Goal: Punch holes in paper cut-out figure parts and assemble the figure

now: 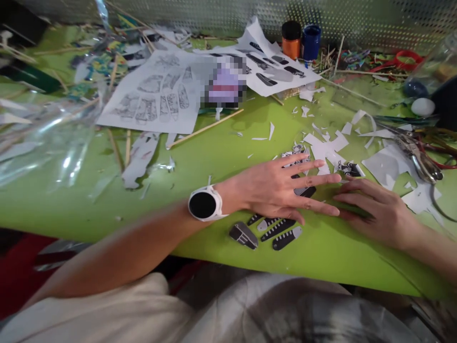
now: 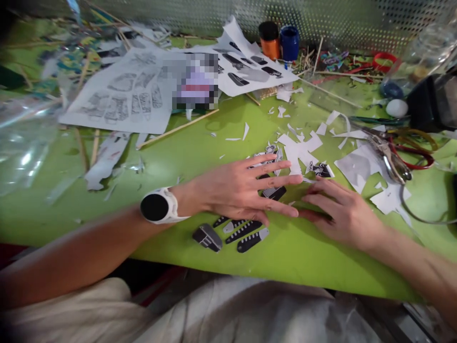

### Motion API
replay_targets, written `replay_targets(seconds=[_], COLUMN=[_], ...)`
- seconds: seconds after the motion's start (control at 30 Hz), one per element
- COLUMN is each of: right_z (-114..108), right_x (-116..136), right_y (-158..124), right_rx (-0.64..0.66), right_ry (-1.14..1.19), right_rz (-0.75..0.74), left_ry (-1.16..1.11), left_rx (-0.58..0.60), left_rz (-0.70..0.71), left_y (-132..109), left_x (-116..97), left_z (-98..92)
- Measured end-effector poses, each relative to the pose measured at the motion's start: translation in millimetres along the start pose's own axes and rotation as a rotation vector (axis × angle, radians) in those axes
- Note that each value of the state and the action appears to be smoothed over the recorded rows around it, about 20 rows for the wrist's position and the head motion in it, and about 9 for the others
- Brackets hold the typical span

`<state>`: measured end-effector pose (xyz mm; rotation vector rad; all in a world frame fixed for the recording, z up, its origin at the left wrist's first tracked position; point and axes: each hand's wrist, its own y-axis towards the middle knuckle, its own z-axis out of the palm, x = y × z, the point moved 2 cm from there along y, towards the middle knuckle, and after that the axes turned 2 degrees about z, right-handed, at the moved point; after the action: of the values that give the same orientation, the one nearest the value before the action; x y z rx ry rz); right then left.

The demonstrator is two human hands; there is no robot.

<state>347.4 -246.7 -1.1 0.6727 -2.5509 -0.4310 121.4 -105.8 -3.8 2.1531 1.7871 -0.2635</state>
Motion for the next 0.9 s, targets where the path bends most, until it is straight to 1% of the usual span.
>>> replay_targets(seconds=[0.1,0.33,0.47,0.53,0.57,0.6,0.63,0.67,0.7,0.77,0.83,0.9], right_z=[0,2,2,1,1,0,-1,-2,-2,-4,-4,-5], right_x=[1,2,2,3,4,5,7,8,10,12,13,14], right_y=[2,2,2,2,2,3,4,4,5,6,6,6], right_rx=[0.010,0.010,-0.002,-0.020,-0.029,-0.041,-0.048,-0.051,-0.051,-0.051,-0.043,-0.038], right_ry=[0.035,0.027,-0.016,-0.029,-0.026,-0.017,-0.005,0.009,0.023,0.041,0.051,0.052], right_rz=[0.030,0.030,0.009,0.017,0.032,0.047,0.067,0.087,0.104,0.121,0.123,0.122], left_ry=[-0.047,0.053,0.001,-0.160,-0.297,-0.470,-0.662,-0.864,-1.055,-1.367,-1.555,-1.637], left_rx=[0.009,0.025,-0.008,-0.088,-0.152,-0.228,-0.330,-0.395,-0.429,-0.466,-0.479,-0.496], left_rz=[-0.003,-0.022,0.008,-0.045,-0.122,-0.232,-0.356,-0.456,-0.533,-0.618,-0.651,-0.670], left_y=[-1,-1,-1,1,3,4,5,6,7,10,13,14], left_x=[1,-4,-7,-13,-17,-21,-25,-28,-31,-35,-35,-33], left_z=[1.2,-3.9,-4.3,-3.8,-3.6,-2.9,-2.2,-0.4,1.7,5.1,6.5,6.3])
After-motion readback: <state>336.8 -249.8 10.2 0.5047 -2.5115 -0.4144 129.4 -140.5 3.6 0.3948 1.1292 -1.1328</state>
